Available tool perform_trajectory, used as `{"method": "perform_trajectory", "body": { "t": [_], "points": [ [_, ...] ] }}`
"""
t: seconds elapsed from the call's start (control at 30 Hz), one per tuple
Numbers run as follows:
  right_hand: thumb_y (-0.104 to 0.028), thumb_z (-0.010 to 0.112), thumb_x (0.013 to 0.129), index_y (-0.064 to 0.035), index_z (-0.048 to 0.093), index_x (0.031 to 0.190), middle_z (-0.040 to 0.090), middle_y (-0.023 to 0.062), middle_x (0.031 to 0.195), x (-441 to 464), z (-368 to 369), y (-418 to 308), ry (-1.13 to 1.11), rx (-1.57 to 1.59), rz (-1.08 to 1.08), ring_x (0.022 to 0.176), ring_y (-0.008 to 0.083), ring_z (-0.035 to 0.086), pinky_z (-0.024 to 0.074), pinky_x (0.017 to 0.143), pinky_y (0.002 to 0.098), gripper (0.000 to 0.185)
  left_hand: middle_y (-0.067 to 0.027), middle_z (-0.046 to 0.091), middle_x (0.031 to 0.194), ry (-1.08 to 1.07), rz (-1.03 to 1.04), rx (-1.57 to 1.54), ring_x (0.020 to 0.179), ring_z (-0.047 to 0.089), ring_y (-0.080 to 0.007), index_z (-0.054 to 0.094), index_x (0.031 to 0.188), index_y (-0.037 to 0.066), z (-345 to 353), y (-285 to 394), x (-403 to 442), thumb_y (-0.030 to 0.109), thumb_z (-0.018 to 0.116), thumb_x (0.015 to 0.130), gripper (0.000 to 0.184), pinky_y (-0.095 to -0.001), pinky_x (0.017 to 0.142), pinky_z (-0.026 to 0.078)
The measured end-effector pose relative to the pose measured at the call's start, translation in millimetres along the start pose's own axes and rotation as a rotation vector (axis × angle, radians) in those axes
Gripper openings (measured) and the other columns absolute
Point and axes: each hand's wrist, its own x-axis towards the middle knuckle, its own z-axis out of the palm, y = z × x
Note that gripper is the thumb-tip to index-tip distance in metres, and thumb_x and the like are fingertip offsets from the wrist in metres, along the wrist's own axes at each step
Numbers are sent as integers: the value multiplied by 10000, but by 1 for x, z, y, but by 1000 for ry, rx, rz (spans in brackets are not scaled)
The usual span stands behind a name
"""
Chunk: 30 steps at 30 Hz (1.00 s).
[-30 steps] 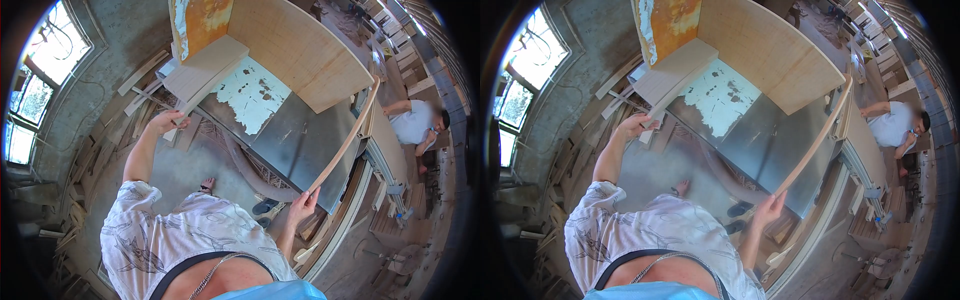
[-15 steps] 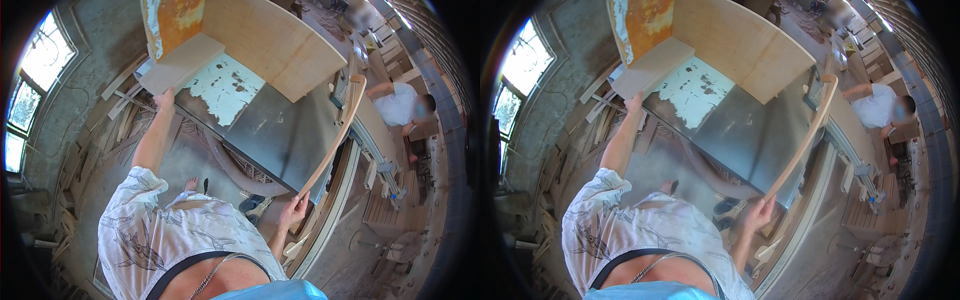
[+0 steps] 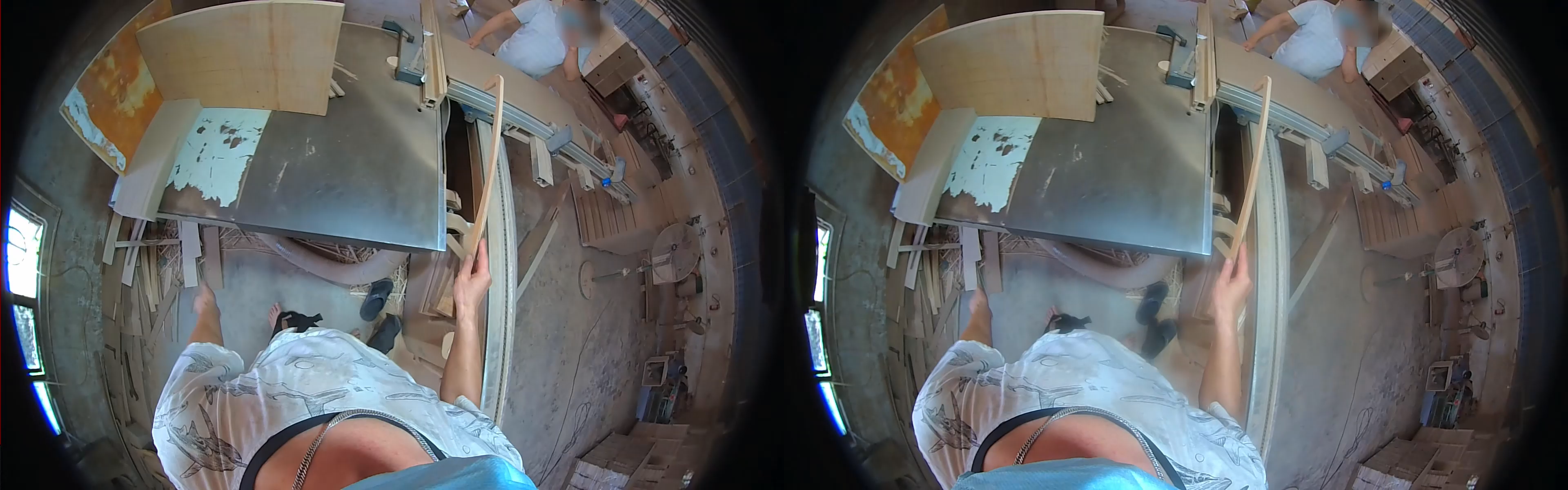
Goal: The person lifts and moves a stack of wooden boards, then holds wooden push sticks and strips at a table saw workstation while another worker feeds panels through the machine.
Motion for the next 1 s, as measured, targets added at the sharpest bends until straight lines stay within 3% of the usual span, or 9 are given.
{"method": "perform_trajectory", "body": {
  "t": [0.03, 0.1, 0.2, 0.3, 0.4, 0.47, 0.53, 0.7, 1.0],
  "points": [
    [-46, 564, 1043, -13, 496, 1535, 726, 182, 1241, 12, -1, 4, -5, 7, -5, 1032, 170, 684, 536, 916, 320, 498, -248, 434, 1604, -9, -52, 199, 1384, 506, -481, 383, 1564, -61, 19, -62, 44, 636, 610, 943, 961, -568, 1143, 413],
    [-38, 553, 1036, -2, 498, 1527, 683, 200, 1337, 35, -1, 10, -25, -11, 5, 1158, 237, 668, 516, 996, 359, 495, -274, 402, 1613, -215, -96, 684, 1340, 537, -501, 356, 1589, -22, 13, -81, -6, 558, 651, 944, 916, -625, 1107, 431],
    [-45, 543, 1030, 5, 490, 1525, 614, 233, 1447, 64, 7, 5, -68, 17, 55, 1319, 319, 620, 478, 1089, 391, 500, -290, 499, 1531, -206, -158, 825, 1214, 634, -481, 433, 1554, -16, 5, -54, -92, 499, 691, 929, 850, -601, 986, 533],
    [-41, 537, 1033, 6, 491, 1524, 613, 223, 1454, 77, 25, 2, -89, 38, 101, 1317, 308, 622, 478, 1092, 384, 496, -283, 689, 1210, -127, -48, 738, 915, 716, -396, 609, 1399, -49, 5, -42, -51, 453, 720, 918, 703, -521, 736, 588],
    [-38, 535, 1036, 5, 496, 1522, 611, 217, 1458, 89, 42, -10, -102, 65, 162, 1317, 305, 621, 476, 1097, 384, 489, -200, 689, 846, -47, 91, 610, 671, 640, -301, 732, 1160, -72, 28, -7, -41, 413, 754, 902, 550, -462, 576, 511],
    [-35, 533, 1038, 4, 497, 1522, 611, 216, 1459, 93, 54, -16, -102, 88, 155, 1317, 305, 619, 475, 1098, 385, 487, -120, 604, 766, -90, 175, 489, 598, 542, -234, 719, 1030, 15, 57, 6, -20, 406, 775, 887, 420, -420, 498, 427],
    [-33, 532, 1041, 3, 500, 1521, 609, 219, 1460, 100, 64, -12, -85, 56, 153, 1317, 301, 617, 474, 1098, 382, 483, -127, 644, 730, -116, 208, 472, 601, 582, -250, 734, 953, -67, 85, 27, -32, 423, 802, 864, 503, -445, 559, 467],
    [-39, 536, 1045, 18, 489, 1523, 590, 221, 1480, 108, 73, -7, -92, 92, 166, 1325, 298, 611, 471, 1099, 377, 483, -136, 675, 765, -264, 373, 521, 612, 589, -249, 735, 960, -54, 130, 41, -53, 424, 797, 881, 488, -426, 581, 477],
    [-39, 544, 1040, -19, 514, 1521, 648, 204, 1414, 94, 54, -30, -131, 75, 263, 1200, 258, 679, 519, 1013, 364, 482, -196, 736, 1036, -349, 63, 585, 716, 650, -254, 739, 1149, -29, 102, -7, -54, 392, 766, 922, 479, -396, 631, 542]
  ]
}}
